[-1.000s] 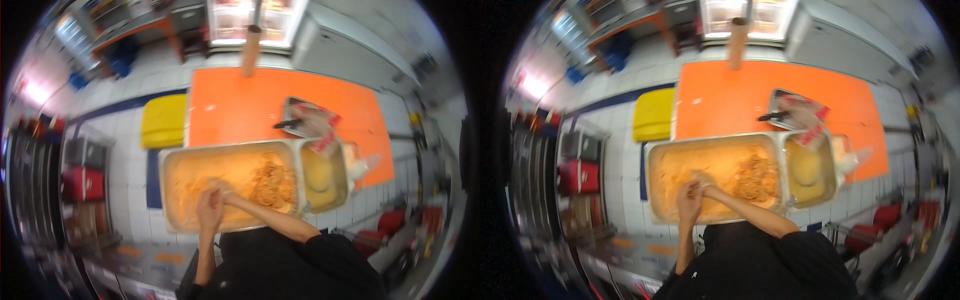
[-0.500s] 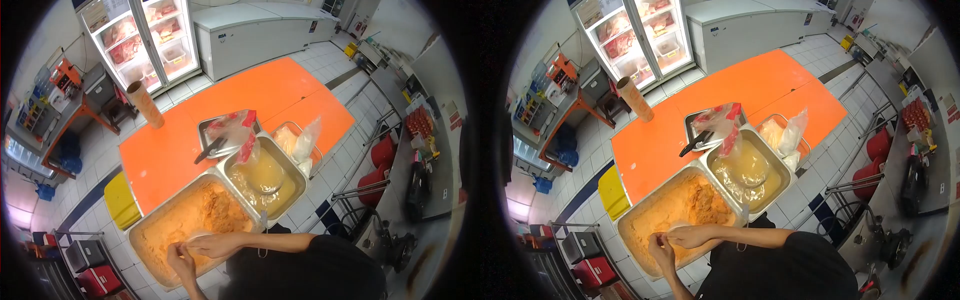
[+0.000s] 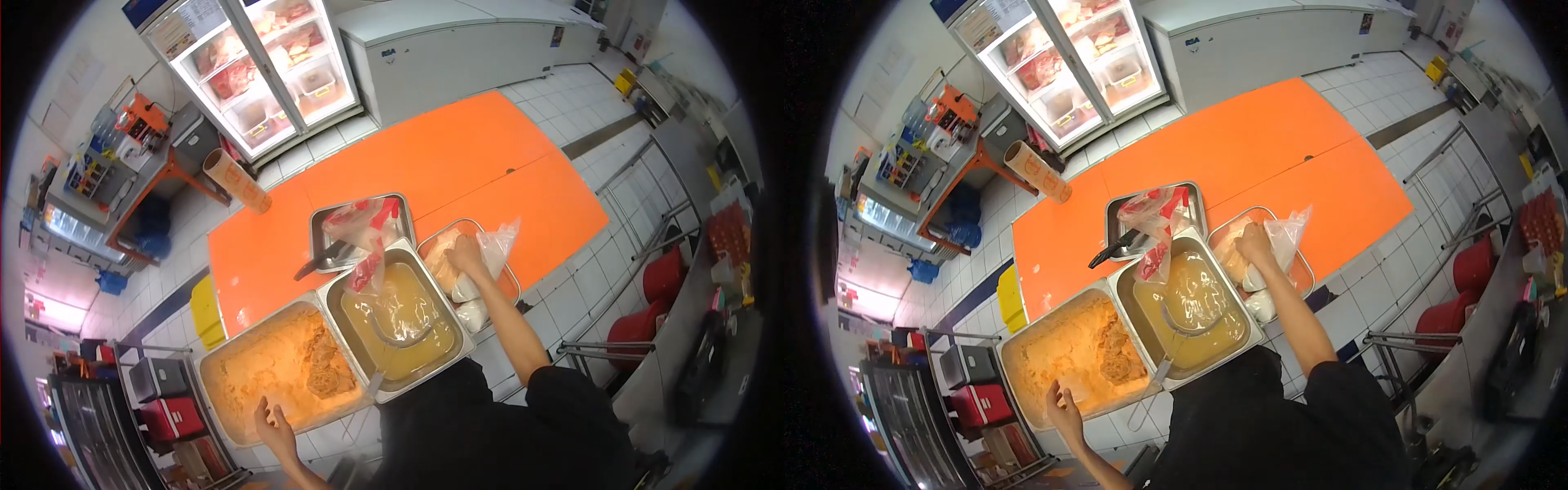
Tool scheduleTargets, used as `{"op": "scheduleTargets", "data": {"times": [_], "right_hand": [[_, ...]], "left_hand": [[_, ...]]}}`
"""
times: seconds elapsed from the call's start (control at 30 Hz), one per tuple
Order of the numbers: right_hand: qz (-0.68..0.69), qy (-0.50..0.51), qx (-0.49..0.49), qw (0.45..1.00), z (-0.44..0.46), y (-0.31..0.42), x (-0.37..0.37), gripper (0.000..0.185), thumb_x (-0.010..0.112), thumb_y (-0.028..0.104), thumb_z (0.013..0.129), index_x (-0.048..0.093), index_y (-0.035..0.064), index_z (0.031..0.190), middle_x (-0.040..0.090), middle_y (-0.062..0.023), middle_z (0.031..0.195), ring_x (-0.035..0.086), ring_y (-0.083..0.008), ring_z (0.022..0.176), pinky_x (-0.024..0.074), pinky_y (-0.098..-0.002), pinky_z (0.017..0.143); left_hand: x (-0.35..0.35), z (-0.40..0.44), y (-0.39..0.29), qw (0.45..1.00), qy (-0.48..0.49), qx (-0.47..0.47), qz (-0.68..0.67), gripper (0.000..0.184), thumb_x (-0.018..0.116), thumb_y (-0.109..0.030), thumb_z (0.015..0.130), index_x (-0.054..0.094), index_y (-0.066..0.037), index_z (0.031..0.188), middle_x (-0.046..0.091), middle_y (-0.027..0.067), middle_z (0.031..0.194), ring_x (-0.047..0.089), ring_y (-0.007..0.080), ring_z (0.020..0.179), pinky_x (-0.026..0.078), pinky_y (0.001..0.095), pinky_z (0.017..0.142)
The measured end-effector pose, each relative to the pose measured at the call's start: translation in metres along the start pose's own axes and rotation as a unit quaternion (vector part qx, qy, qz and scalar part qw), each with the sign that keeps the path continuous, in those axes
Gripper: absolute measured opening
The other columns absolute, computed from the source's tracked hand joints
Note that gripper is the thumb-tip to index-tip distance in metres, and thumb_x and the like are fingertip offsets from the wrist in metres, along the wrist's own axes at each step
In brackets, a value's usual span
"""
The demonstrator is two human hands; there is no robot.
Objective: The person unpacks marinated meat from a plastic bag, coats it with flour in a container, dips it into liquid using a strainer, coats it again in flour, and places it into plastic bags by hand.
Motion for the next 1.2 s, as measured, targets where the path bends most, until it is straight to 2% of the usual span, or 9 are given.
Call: {"op": "scheduleTargets", "data": {"times": [0.17,0.23,0.37,0.47,0.53,0.67,0.77,1.07,1.2], "right_hand": [[0.192,0.015,0.080,0.978,0.005,-0.020,0.043,0.034,0.061,0.009,0.078,0.058,-0.0118,0.106,0.060,-0.0352,0.110,0.062,-0.0451,0.101,0.0496,-0.0466,0.087],[0.215,0.018,0.049,0.975,0.015,-0.029,0.060,0.022,0.060,0.008,0.076,0.063,-0.0122,0.085,0.066,-0.0299,0.081,0.065,-0.0443,0.075,0.0543,-0.0431,0.065],[0.153,0.001,0.053,0.987,0.010,-0.016,0.026,0.029,0.064,0.013,0.077,0.063,-0.0105,0.095,0.066,-0.0303,0.092,0.066,-0.0421,0.086,0.0537,-0.0443,0.076],[-0.010,-0.275,-0.060,0.959,0.012,-0.014,0.023,0.041,0.069,0.021,0.077,0.061,-0.0077,0.106,0.064,-0.0289,0.107,0.063,-0.0395,0.101,0.0497,-0.0454,0.088],[0.001,-0.053,0.011,0.999,0.037,-0.029,0.040,0.052,0.073,0.027,0.076,0.057,-0.0052,0.114,0.061,-0.0272,0.115,0.058,-0.0386,0.110,0.0447,-0.0459,0.097],[0.020,0.000,-0.014,1.000,0.050,-0.027,0.018,0.040,0.072,0.024,0.073,0.062,-0.0016,0.103,0.065,-0.0235,0.101,0.063,-0.0373,0.098,0.0489,-0.0457,0.087],[0.067,-0.061,-0.071,0.993,0.048,-0.025,-0.018,0.013,0.064,0.012,0.071,0.060,-0.0004,0.073,0.061,-0.0225,0.073,0.061,-0.0406,0.073,0.0454,-0.0489,0.066],[0.337,0.032,-0.157,0.928,0.004,-0.016,-0.125,0.013,0.065,0.009,0.086,0.057,0.0012,0.079,0.059,-0.0047,0.067,0.057,-0.0109,0.064,0.0458,-0.0273,0.057],[0.399,0.106,-0.165,0.896,0.039,-0.026,-0.137,0.011,0.061,0.007,0.090,0.057,0.0010,0.083,0.058,-0.0026,0.069,0.054,-0.0073,0.064,0.0446,-0.0239,0.058]], "left_hand": [[0.032,-0.014,-0.092,0.996,0.059,0.059,-0.026,0.034,0.058,-0.015,0.094,0.058,-0.004,0.125,0.060,0.0133,0.119,0.057,0.0272,0.110,0.047,0.0390,0.085],[0.047,-0.013,-0.121,0.993,0.074,0.088,-0.038,0.033,0.058,-0.014,0.094,0.059,-0.004,0.125,0.060,0.0132,0.117,0.056,0.0269,0.110,0.047,0.0390,0.086],[0.070,-0.008,-0.161,0.972,0.130,0.169,-0.103,0.029,0.059,-0.013,0.092,0.061,-0.003,0.120,0.061,0.0147,0.116,0.056,0.0281,0.111,0.046,0.0372,0.089],[0.087,-0.012,-0.179,0.962,0.131,0.208,-0.116,0.026,0.060,-0.010,0.091,0.063,-0.002,0.115,0.062,0.0150,0.114,0.056,0.0279,0.110,0.045,0.0369,0.090],[0.101,-0.020,-0.194,0.951,0.182,0.180,-0.176,0.026,0.061,-0.008,0.089,0.063,-0.003,0.115,0.063,0.0143,0.111,0.060,0.0266,0.102,0.047,0.0364,0.088],[0.148,-0.044,-0.217,0.898,0.293,0.226,-0.236,0.026,0.060,-0.008,0.092,0.064,-0.002,0.116,0.066,0.0119,0.109,0.062,0.0191,0.098,0.051,0.0310,0.082],[0.171,-0.060,-0.249,0.878,0.334,0.220,-0.264,0.025,0.059,-0.009,0.093,0.065,-0.003,0.117,0.067,0.0113,0.106,0.064,0.0182,0.097,0.052,0.0312,0.081],[0.284,-0.047,-0.321,0.938,0.231,0.102,-0.239,0.028,0.060,-0.013,0.091,0.064,0.000,0.115,0.070,0.0173,0.098,0.069,0.0263,0.091,0.054,0.0349,0.077],[0.341,-0.058,-0.351,0.971,0.070,0.204,-0.106,0.037,0.064,-0.020,0.089,0.062,0.003,0.119,0.070,0.0184,0.100,0.070,0.0278,0.087,0.055,0.0374,0.078]]}}
Point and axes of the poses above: each hand's wrist, its own z-axis towards the middle knuckle, its own x-axis out of the palm, y = z × x, the point moved 3 cm from there along z, towards the middle knuckle
